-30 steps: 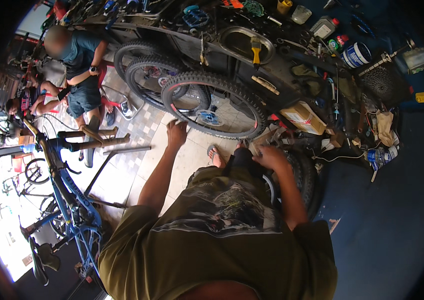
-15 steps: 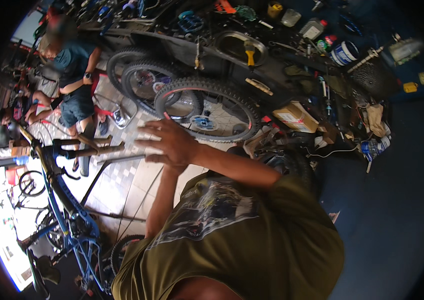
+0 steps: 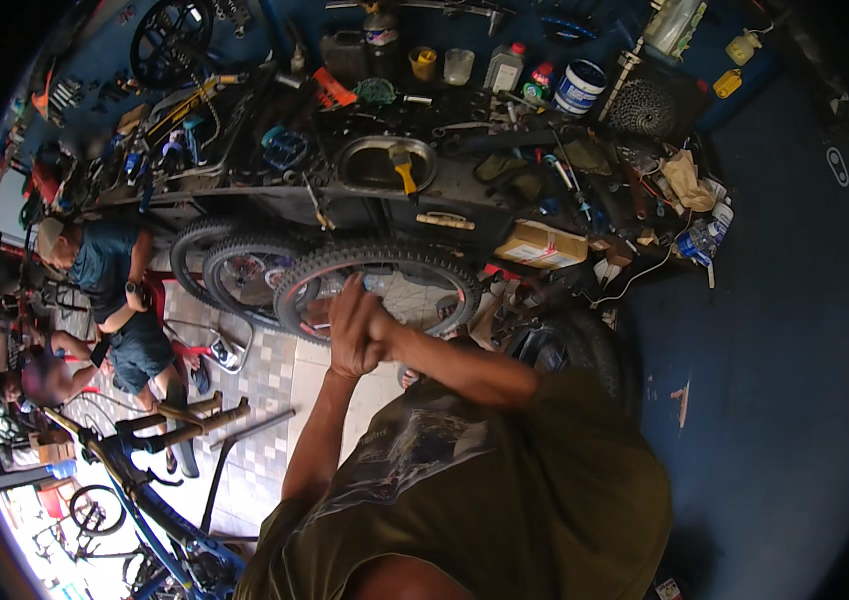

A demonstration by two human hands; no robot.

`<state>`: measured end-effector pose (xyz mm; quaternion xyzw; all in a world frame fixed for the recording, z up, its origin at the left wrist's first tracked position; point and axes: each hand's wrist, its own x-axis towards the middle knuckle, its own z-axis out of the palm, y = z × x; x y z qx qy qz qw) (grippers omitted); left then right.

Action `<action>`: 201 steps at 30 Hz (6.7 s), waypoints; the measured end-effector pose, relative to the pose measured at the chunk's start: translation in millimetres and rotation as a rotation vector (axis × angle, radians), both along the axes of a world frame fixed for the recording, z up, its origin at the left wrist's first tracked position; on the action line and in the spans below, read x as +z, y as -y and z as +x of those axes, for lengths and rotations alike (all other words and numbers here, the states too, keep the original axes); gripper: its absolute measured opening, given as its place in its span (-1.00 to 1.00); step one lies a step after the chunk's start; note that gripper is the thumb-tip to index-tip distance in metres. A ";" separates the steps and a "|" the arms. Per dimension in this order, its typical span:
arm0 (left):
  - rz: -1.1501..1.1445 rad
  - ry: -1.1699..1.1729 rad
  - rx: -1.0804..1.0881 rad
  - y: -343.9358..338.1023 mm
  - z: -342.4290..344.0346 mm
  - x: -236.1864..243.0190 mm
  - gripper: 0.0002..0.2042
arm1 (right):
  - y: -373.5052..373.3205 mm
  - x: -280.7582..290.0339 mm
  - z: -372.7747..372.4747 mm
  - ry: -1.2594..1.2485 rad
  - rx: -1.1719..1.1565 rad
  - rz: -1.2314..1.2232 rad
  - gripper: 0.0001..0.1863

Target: The person cleans the rear derailleur of a bicycle with a cloth, then removes the rear wheel. They apply lubricant to a small component and use a tool to adjust the wheel's hub area before reattaching the wheel to the frame.

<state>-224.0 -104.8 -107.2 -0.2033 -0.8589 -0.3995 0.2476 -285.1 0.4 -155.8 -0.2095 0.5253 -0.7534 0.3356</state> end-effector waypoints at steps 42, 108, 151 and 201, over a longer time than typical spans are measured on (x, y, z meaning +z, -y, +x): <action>-1.138 1.153 0.107 -14.0 -195.9 -131.8 -0.21 | -389.3 199.0 -477.9 -0.424 -0.277 1.596 -0.03; 0.309 -0.061 0.898 280.3 280.6 299.5 -0.38 | -235.9 -24.3 -112.1 0.783 -0.768 -0.191 -0.54; 0.243 -0.048 0.929 122.5 163.2 378.7 -0.39 | -152.0 223.6 -11.3 0.622 0.490 -0.771 -0.32; 0.251 -0.051 0.795 140.5 200.7 366.3 -0.22 | -186.2 187.2 -12.2 0.697 0.504 -0.924 -0.29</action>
